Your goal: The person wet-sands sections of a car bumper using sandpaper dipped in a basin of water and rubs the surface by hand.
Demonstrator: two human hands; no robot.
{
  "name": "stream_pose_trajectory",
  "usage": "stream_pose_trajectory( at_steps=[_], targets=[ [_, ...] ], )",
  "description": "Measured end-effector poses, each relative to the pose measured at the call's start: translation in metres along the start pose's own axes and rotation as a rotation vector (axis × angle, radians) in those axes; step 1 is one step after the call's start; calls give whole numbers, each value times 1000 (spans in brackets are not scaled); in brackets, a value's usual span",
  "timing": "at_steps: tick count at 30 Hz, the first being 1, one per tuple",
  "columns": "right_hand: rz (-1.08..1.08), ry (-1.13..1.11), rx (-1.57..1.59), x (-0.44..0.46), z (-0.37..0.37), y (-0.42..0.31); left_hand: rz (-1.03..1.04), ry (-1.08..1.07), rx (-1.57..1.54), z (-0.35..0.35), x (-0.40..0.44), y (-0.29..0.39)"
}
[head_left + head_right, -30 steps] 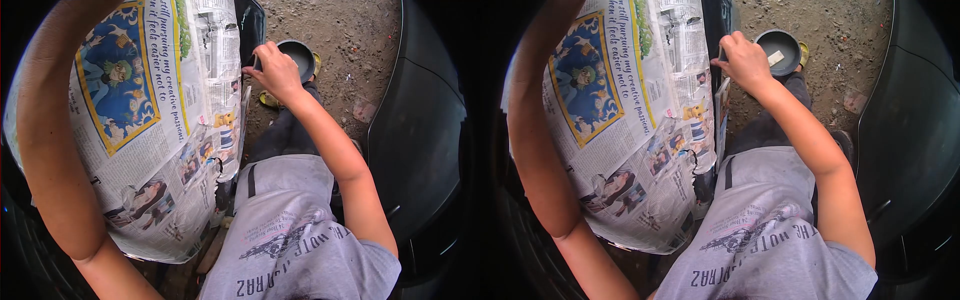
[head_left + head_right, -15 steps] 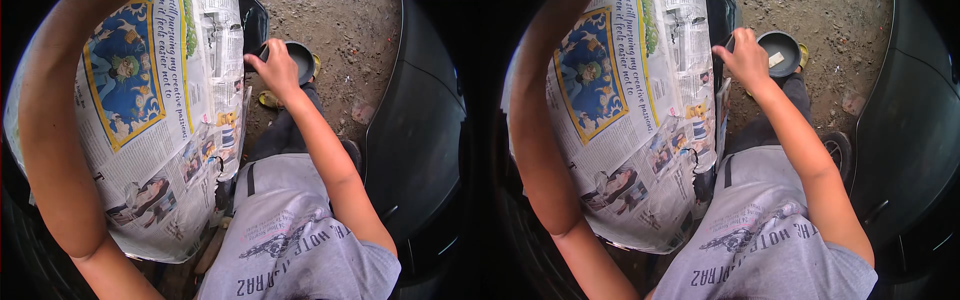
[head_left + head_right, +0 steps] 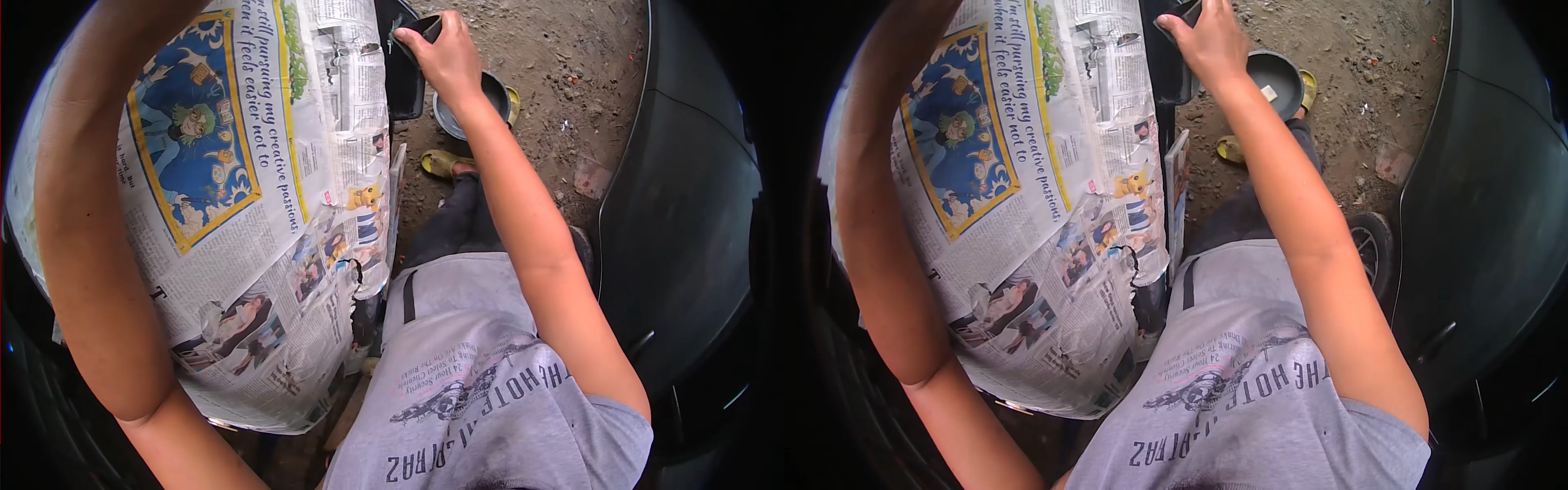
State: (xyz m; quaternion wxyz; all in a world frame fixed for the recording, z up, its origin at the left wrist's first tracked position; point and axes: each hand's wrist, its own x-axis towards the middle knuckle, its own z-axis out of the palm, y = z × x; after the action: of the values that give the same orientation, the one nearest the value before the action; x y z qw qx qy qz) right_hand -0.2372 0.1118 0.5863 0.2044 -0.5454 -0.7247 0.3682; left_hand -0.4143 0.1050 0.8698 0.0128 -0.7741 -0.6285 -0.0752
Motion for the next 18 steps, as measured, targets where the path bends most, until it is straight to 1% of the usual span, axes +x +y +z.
stream_pose_trajectory(
  at_steps=[2,3,4,6,8,10,12,15,18],
  targets=[
    [-40,85,64,-22,4,10,-16,-6,5,1,2,-1],
    [37,27,138,-44,-1,10,-24,-8,7,0,3,-2],
    [40,15,146,-68,2,19,-32,-13,5,0,3,0],
    [241,-190,201,-103,-5,27,-41,-27,-8,1,2,0],
    [111,-52,228,-91,4,38,-36,-37,-5,1,2,0],
    [134,-21,272,-44,2,31,-23,-58,20,-3,1,6],
    [69,-25,458,7,11,36,-14,-76,39,-7,3,11],
    [58,-8,547,17,9,28,-23,-74,33,-5,3,12],
    [177,-56,767,-40,19,39,-39,-78,20,-3,2,4]
  ],
)
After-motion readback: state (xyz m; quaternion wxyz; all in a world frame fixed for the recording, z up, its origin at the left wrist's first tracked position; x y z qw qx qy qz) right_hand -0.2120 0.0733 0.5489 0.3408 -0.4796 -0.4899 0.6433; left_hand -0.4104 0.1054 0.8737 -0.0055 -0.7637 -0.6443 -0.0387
